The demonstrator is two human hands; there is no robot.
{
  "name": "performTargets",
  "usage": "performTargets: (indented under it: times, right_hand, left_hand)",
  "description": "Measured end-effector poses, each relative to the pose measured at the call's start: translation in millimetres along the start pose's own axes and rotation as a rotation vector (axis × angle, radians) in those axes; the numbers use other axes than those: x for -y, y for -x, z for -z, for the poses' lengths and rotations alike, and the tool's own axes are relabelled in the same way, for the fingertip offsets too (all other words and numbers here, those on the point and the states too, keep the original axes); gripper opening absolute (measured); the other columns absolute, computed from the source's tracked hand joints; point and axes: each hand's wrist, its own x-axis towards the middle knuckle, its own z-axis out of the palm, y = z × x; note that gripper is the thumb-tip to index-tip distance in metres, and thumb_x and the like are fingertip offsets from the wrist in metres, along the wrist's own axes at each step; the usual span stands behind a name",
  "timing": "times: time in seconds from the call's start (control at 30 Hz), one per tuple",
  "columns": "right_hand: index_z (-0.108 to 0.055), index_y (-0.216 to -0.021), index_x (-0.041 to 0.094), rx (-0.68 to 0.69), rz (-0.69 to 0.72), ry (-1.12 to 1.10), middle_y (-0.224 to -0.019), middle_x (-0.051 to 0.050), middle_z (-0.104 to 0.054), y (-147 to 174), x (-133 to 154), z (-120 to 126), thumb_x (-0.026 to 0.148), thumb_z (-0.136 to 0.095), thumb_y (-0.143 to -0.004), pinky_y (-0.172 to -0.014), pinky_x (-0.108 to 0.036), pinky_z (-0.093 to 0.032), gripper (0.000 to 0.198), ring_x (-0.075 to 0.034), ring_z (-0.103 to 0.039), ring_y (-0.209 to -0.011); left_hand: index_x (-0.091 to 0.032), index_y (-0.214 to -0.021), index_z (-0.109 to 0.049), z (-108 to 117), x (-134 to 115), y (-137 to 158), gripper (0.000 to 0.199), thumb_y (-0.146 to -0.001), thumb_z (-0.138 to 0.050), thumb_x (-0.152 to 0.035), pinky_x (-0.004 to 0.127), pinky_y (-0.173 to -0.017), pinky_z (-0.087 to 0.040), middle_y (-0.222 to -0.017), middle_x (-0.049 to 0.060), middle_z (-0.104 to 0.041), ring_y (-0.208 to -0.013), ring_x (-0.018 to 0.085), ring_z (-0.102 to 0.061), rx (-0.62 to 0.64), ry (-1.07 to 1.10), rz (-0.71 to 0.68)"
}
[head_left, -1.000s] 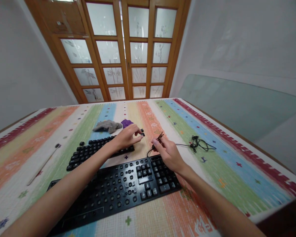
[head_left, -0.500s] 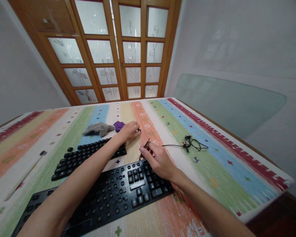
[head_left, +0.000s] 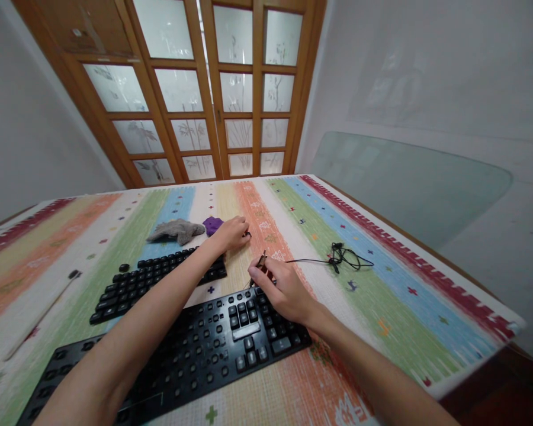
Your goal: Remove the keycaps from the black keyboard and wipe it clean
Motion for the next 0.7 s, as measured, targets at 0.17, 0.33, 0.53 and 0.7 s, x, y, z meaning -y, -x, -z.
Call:
performTargets:
  times: [0.17,0.33,0.53,0.7]
  right_hand:
    - [-0.057,-0.085,0.019,-0.002,0.005,0.003,-0.074,-0.003,-0.06,0.3,-0.7,-0.9,0.037,-0.042,-0.099,-0.065,-0.03,-0.043,0.026,-0.017,-0.055,-0.067]
    - [-0.057,-0.085,0.019,0.009,-0.002,0.02,-0.075,-0.003,-0.06,0.4,-1.9,-1.6,0.038,-0.043,-0.099,-0.066,-0.03,-0.043,0.027,-0.017,-0.055,-0.067]
    - [-0.057,-0.085,0.019,0.011,0.012,0.008,-0.075,-0.002,-0.06,0.5,-1.5,-1.9,0.038,-0.042,-0.099,-0.065,-0.03,-0.043,0.027,-0.016,-0.055,-0.067]
    - [-0.056,-0.085,0.02,0.012,0.009,0.012,-0.074,-0.002,-0.059,0.8,-1.1,-1.6,0.037,-0.042,-0.099,-0.066,-0.03,-0.043,0.027,-0.016,-0.055,-0.067]
  left_hand:
    - [-0.014,-0.085,-0.068,-1.5,2.0,-0.2,0.016,-0.084,-0.055,-0.024,0.034,-0.079,-0.048,-0.091,0.011,-0.062,-0.093,0.024,-0.058,0.0,0.0,0.006]
    - [-0.014,-0.085,-0.068,-1.2,2.8,0.1,0.017,-0.084,-0.054,-0.023,0.035,-0.079,-0.048,-0.091,0.012,-0.063,-0.093,0.026,-0.058,0.011,-0.002,0.006]
    - [-0.014,-0.087,-0.068,-0.6,2.4,0.6,0.017,-0.084,-0.055,-0.024,0.035,-0.079,-0.047,-0.092,0.012,-0.063,-0.095,0.026,-0.058,0.011,0.006,0.011]
    - [-0.013,-0.088,-0.068,-0.5,2.9,0.5,0.017,-0.084,-0.056,-0.025,0.035,-0.079,-0.047,-0.093,0.013,-0.063,-0.096,0.027,-0.057,0.005,0.018,0.015]
